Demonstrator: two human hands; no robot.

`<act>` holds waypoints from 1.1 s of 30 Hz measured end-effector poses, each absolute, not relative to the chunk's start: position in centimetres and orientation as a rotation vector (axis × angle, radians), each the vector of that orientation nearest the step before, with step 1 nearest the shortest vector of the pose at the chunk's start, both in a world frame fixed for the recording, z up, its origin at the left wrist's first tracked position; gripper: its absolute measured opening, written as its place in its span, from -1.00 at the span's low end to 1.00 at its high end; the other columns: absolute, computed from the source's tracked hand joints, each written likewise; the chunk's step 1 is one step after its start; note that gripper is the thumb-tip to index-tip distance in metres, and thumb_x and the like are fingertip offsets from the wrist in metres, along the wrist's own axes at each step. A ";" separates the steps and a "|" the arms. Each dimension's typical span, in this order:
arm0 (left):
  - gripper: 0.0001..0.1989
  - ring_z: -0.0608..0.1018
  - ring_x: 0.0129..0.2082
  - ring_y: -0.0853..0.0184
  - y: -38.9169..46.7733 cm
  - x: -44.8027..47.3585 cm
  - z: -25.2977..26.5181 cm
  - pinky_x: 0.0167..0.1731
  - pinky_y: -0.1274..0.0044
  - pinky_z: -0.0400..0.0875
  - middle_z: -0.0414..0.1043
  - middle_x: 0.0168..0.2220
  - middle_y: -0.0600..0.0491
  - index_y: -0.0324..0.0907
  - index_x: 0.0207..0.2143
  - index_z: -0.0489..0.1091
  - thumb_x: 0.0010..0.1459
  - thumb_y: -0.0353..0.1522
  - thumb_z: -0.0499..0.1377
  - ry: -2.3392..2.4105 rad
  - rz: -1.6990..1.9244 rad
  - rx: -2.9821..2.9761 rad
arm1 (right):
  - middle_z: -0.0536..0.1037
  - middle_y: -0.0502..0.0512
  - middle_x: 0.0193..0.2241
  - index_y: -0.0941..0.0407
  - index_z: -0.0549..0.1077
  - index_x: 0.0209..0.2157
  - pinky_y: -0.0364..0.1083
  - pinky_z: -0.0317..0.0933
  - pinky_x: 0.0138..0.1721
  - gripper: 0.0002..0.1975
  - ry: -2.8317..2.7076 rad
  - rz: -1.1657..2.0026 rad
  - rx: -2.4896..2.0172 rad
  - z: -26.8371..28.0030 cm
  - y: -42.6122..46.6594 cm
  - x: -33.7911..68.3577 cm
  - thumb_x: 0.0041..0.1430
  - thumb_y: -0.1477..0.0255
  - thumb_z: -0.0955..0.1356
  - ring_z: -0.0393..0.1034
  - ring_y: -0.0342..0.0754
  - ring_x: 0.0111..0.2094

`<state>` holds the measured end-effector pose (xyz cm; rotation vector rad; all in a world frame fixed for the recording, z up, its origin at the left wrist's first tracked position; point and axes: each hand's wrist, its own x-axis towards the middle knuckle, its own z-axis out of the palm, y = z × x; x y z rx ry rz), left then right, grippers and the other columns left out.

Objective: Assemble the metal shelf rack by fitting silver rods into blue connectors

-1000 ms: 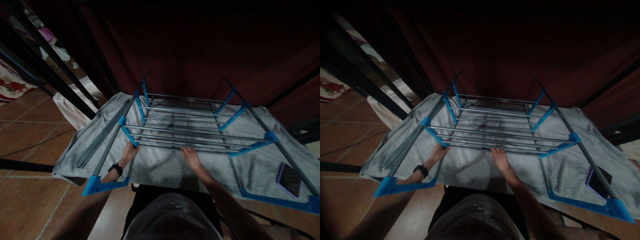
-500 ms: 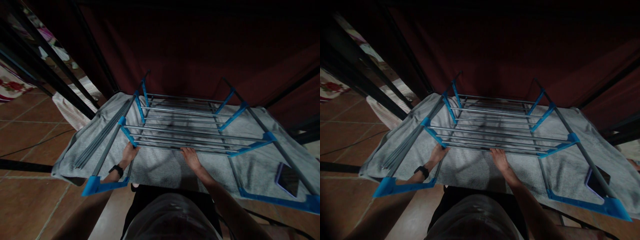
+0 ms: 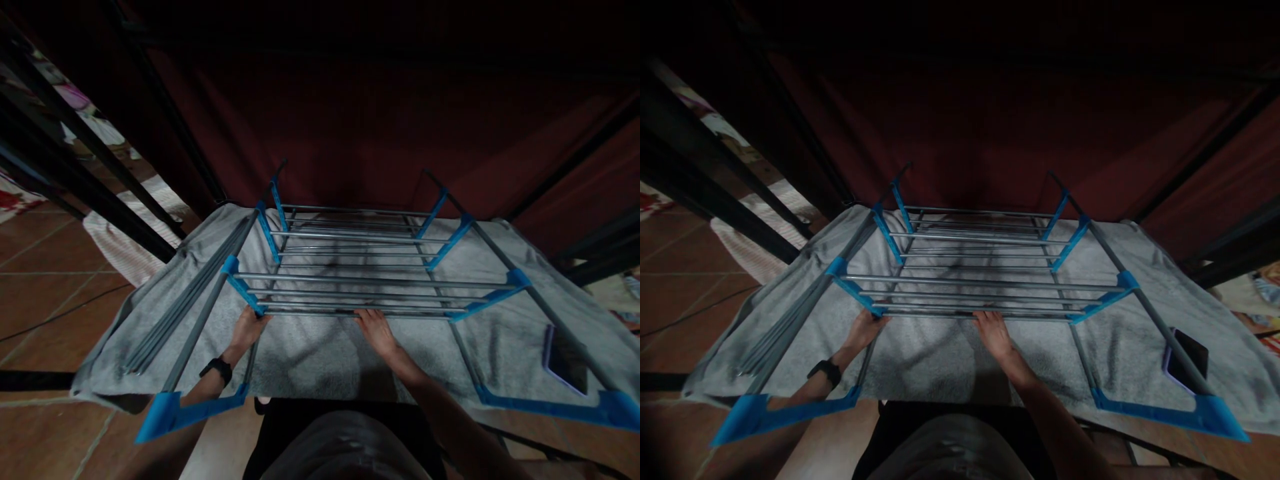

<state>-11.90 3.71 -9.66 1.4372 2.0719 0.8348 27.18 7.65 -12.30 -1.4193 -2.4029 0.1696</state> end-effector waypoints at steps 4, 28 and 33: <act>-0.72 0.60 -0.06 0.11 3.7 -11.9 -9.7 -0.03 0.39 0.48 0.61 -0.17 -0.03 -0.15 -0.18 0.47 0.03 -0.28 0.21 2.070 0.880 1.397 | 0.64 0.12 -0.10 0.04 0.54 -0.06 0.08 0.31 0.02 -0.82 -2.393 0.195 -1.442 -12.4 7.6 27.0 0.37 0.45 0.33 0.50 0.07 -0.10; -0.60 0.62 -0.05 -0.07 4.1 -12.7 -8.9 -0.08 0.32 0.51 0.65 -0.20 -0.11 -0.13 -0.26 0.51 -0.08 -0.08 0.17 2.156 0.760 1.427 | 0.41 0.29 0.17 0.10 0.36 0.24 0.20 0.26 0.17 -0.53 -1.997 0.041 -1.452 -13.3 3.1 34.0 0.36 0.48 0.17 0.27 0.15 0.22; -0.66 0.63 -0.06 -0.07 4.5 -12.7 -8.8 -0.02 0.29 0.51 0.66 -0.23 -0.08 -0.09 -0.35 0.48 -0.16 -0.10 0.22 2.126 0.820 1.391 | 0.40 0.31 0.15 0.10 0.35 0.22 0.19 0.29 0.17 -0.54 -1.748 0.115 -1.562 -14.4 2.3 36.9 0.33 0.45 0.19 0.29 0.13 0.21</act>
